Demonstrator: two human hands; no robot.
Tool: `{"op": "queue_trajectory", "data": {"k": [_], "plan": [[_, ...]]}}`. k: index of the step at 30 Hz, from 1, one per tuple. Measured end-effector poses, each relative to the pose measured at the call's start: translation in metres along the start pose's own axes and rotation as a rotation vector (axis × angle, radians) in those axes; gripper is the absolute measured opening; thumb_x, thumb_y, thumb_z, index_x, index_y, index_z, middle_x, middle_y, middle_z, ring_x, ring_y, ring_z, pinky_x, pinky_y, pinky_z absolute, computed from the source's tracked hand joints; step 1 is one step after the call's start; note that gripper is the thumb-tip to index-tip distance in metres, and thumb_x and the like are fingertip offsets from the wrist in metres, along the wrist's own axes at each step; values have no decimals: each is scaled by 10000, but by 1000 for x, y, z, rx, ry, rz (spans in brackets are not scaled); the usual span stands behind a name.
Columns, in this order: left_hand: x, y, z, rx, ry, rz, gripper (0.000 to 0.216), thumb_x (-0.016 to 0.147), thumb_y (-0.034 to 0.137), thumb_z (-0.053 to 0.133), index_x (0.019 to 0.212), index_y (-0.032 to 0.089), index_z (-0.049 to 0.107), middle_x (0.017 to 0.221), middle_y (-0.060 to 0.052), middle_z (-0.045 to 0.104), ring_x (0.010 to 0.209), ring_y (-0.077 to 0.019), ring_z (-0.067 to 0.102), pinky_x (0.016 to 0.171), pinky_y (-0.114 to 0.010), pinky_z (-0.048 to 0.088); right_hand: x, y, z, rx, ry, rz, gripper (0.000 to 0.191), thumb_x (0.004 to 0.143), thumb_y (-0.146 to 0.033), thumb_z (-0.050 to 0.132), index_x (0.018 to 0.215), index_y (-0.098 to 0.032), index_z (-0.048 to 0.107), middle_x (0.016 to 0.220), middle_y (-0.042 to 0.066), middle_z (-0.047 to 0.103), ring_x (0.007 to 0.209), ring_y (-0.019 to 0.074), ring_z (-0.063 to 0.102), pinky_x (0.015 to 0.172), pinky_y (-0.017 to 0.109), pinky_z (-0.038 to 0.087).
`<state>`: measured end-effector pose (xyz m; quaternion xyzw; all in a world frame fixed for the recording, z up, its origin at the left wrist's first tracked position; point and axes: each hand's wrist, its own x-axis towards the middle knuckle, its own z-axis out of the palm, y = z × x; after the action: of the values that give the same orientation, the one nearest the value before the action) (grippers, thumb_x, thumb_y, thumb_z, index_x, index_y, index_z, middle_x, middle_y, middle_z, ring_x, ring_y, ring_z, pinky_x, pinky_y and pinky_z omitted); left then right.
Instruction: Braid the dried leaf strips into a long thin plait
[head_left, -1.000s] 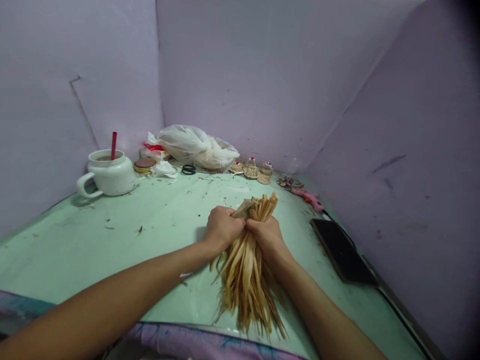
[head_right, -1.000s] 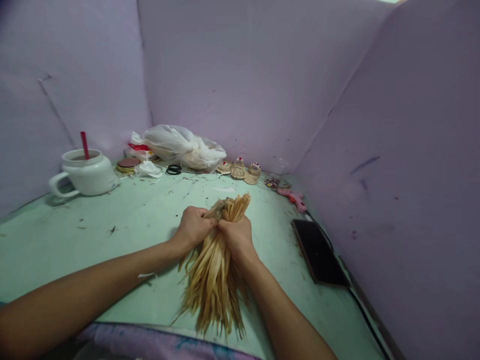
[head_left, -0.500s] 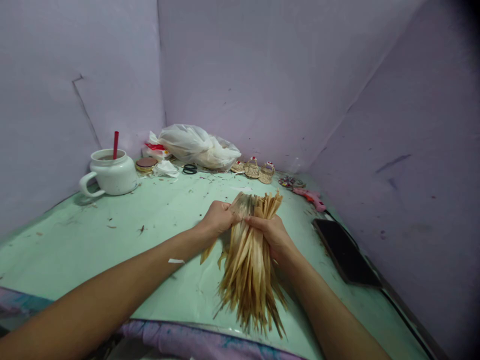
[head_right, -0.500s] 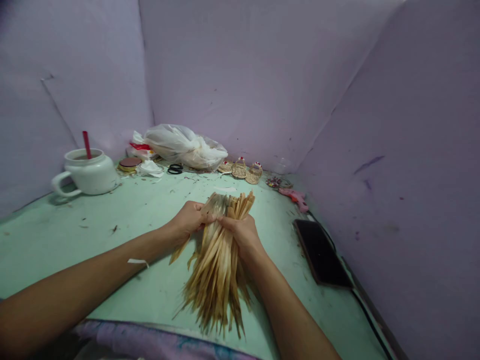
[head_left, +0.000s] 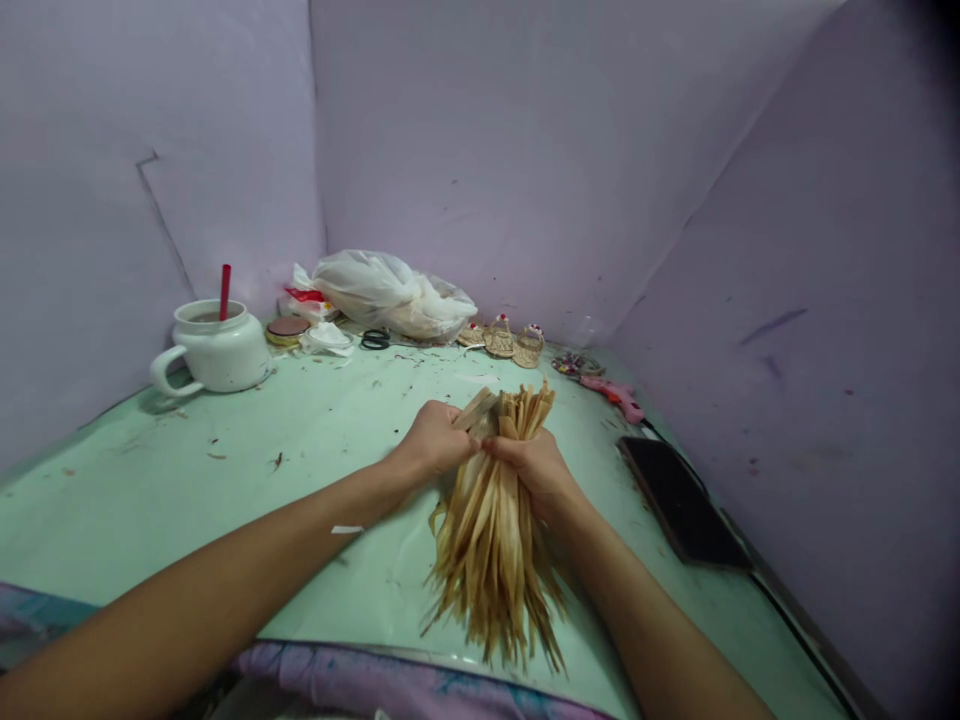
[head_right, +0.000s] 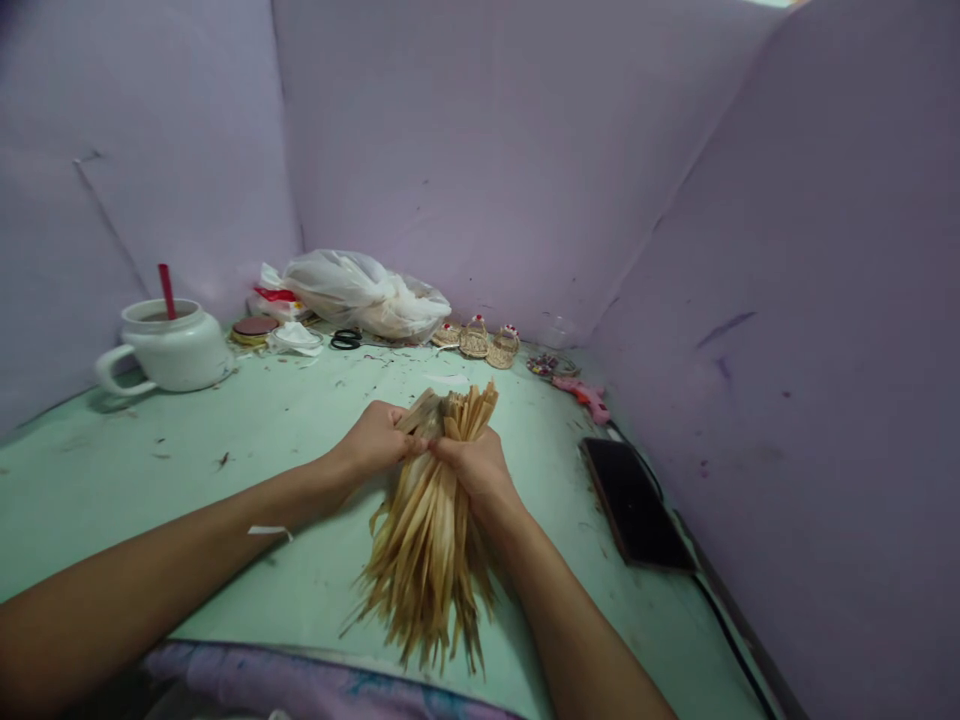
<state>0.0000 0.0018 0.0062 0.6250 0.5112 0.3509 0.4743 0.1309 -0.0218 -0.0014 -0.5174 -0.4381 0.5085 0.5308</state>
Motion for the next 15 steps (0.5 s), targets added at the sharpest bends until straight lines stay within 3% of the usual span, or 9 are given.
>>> {"op": "queue_trajectory", "data": {"k": [4, 8, 12, 15], "plan": [[0, -4, 4, 75, 18, 44, 97, 519, 154, 504, 459, 146, 428, 456, 39, 347, 478, -77, 326, 423, -199, 211, 0, 1, 4, -109, 104, -62, 194, 487, -116, 598, 680, -138, 600, 598, -20, 583, 559, 147, 533, 536, 260, 434], [-1, -6, 10, -41, -22, 28, 77, 544, 147, 507, 491, 140, 451, 464, 36, 376, 472, -74, 351, 409, -187, 214, -1, 2, 6, -87, 147, -92, 165, 492, -106, 551, 647, -148, 590, 591, -24, 582, 560, 146, 528, 533, 253, 422], [0, -4, 8, -289, -70, -77, 146, 570, 197, 589, 543, 146, 456, 420, 68, 366, 381, -37, 298, 377, -170, 206, -3, -1, 4, 107, 71, 26, 189, 502, -124, 569, 685, -161, 600, 580, -4, 601, 523, 162, 543, 533, 287, 441], [4, -1, -3, -386, -202, -202, 200, 592, 249, 627, 553, 141, 464, 390, 72, 367, 324, -20, 257, 334, -162, 136, -3, -6, 2, 227, -10, 164, 148, 506, -154, 579, 652, -167, 595, 562, 23, 611, 501, 175, 549, 527, 311, 452]]}}
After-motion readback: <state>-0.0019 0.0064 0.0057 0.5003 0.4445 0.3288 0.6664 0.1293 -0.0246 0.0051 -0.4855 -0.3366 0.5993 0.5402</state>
